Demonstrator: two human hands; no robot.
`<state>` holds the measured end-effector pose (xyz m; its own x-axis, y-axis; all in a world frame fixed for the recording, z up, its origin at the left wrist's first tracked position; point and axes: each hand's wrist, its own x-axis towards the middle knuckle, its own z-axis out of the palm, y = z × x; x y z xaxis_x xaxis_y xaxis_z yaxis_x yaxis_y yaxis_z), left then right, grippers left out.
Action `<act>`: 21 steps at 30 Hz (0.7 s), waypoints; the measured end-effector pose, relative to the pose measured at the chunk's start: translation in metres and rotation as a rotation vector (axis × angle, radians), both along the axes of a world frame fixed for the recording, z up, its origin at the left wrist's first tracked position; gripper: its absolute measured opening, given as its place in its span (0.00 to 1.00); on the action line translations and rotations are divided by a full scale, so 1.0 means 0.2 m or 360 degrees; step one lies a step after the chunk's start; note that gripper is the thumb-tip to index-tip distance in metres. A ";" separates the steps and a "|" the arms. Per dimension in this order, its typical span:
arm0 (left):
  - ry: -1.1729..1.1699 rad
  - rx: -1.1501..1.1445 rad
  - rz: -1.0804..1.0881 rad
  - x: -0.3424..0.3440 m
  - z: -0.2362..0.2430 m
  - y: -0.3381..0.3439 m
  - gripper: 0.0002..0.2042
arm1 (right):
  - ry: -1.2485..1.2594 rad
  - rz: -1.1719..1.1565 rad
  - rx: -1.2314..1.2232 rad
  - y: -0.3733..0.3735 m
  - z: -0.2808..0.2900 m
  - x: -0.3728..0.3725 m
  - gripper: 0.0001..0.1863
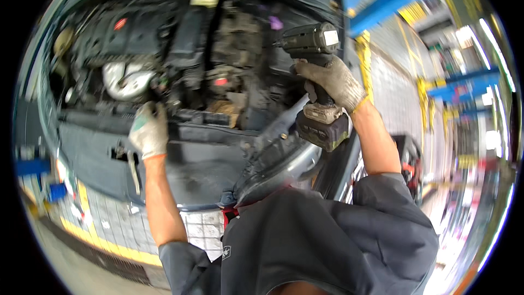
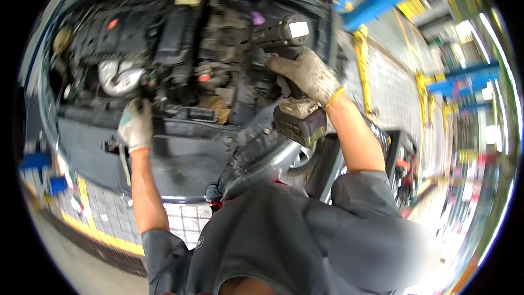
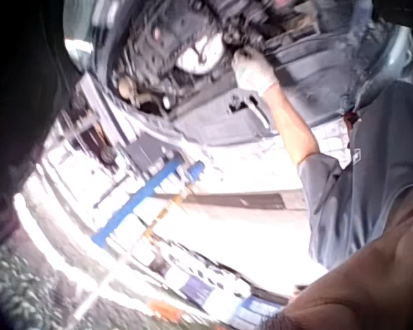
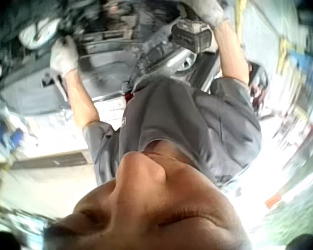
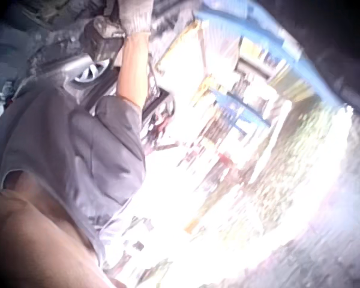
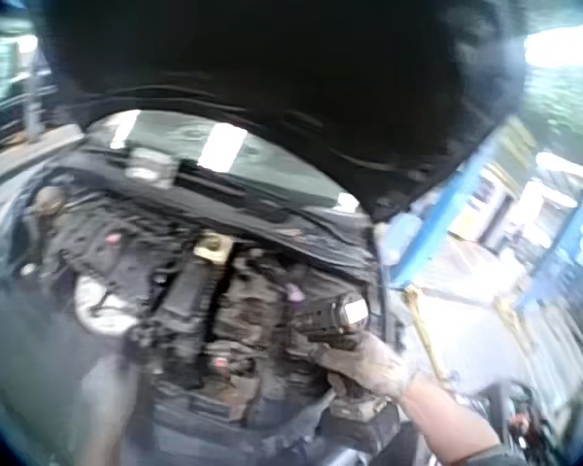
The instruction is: The person works under the hood of a car, using a power drill to remove and install bolts on engine components. They handle a large plastic cover, repeatedly removing and reinstalling it while selecting tools from a nearby toolbox.
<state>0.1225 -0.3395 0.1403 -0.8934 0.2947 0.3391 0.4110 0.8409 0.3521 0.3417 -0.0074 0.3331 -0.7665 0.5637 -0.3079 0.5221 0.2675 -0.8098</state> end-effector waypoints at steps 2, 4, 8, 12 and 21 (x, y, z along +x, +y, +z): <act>-0.0110 -0.0044 -0.0046 -0.03 -0.02 -0.03 0.16 | 0.0211 -0.0135 0.0259 -0.06 0.07 0.29 0.15; -0.0213 -0.0127 -0.0034 -0.07 -0.03 -0.09 0.18 | -0.0100 -0.0261 0.0464 -0.13 0.16 0.52 0.17; -0.0374 -0.0249 -0.0095 -0.12 -0.04 -0.10 0.22 | -0.0486 -0.0717 0.0749 -0.14 0.12 1.05 0.22; -0.0479 -0.0324 -0.0197 -0.11 -0.05 0.02 0.24 | -0.0910 -0.1040 0.1312 -0.16 -0.21 1.71 0.25; -0.0191 -0.0415 -0.0228 -0.13 0.00 -0.08 0.17 | -0.1691 -0.1088 0.1154 -0.16 -1.26 2.56 0.37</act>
